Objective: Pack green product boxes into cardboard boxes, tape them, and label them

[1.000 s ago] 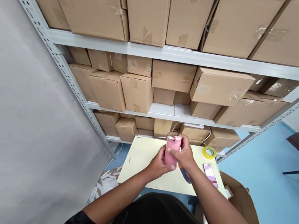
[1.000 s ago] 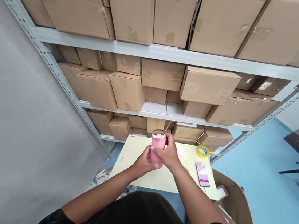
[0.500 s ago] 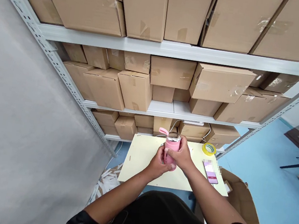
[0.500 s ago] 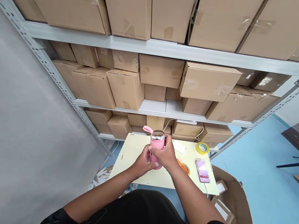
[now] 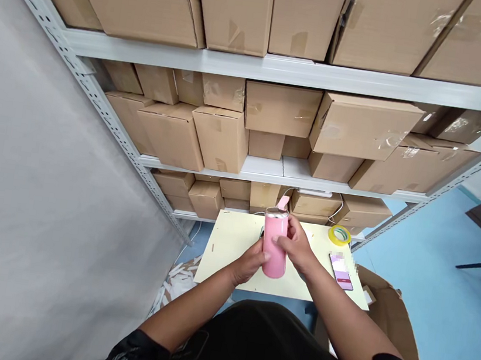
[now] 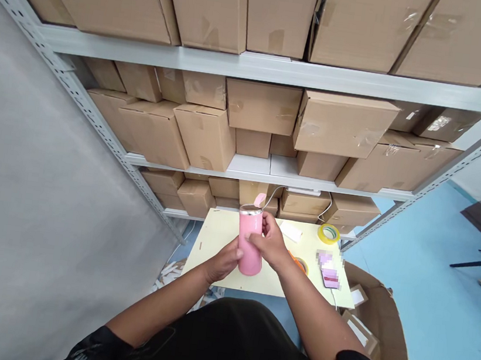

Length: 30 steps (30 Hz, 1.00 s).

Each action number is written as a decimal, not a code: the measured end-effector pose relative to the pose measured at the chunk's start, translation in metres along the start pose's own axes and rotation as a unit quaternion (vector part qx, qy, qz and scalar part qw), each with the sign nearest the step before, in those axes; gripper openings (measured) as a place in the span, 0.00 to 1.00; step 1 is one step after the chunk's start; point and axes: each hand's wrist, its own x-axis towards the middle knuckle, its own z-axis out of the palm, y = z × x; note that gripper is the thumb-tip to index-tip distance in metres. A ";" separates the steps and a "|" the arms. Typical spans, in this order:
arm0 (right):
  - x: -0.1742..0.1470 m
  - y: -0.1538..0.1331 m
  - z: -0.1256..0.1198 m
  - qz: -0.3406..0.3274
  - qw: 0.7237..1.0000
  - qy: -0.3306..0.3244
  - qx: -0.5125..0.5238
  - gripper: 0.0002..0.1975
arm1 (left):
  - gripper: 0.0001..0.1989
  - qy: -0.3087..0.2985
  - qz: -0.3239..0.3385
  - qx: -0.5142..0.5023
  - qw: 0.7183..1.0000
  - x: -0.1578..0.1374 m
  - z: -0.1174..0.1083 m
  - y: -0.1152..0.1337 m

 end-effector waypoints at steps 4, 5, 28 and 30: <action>0.000 0.008 0.003 -0.077 0.991 0.063 -0.087 0.35 | 0.45 0.098 0.045 0.151 0.983 0.005 0.004 -0.001; -0.001 0.009 0.002 -0.081 0.990 0.067 -0.095 0.36 | 0.45 0.121 0.045 0.173 0.976 0.004 0.005 -0.001; 0.007 0.014 -0.011 0.127 0.991 -0.007 0.045 0.20 | 0.33 0.060 -0.115 -0.014 0.991 -0.009 0.008 0.003; 0.007 0.016 -0.017 0.135 0.989 0.042 0.050 0.18 | 0.34 0.063 -0.134 0.011 0.989 -0.009 0.001 0.000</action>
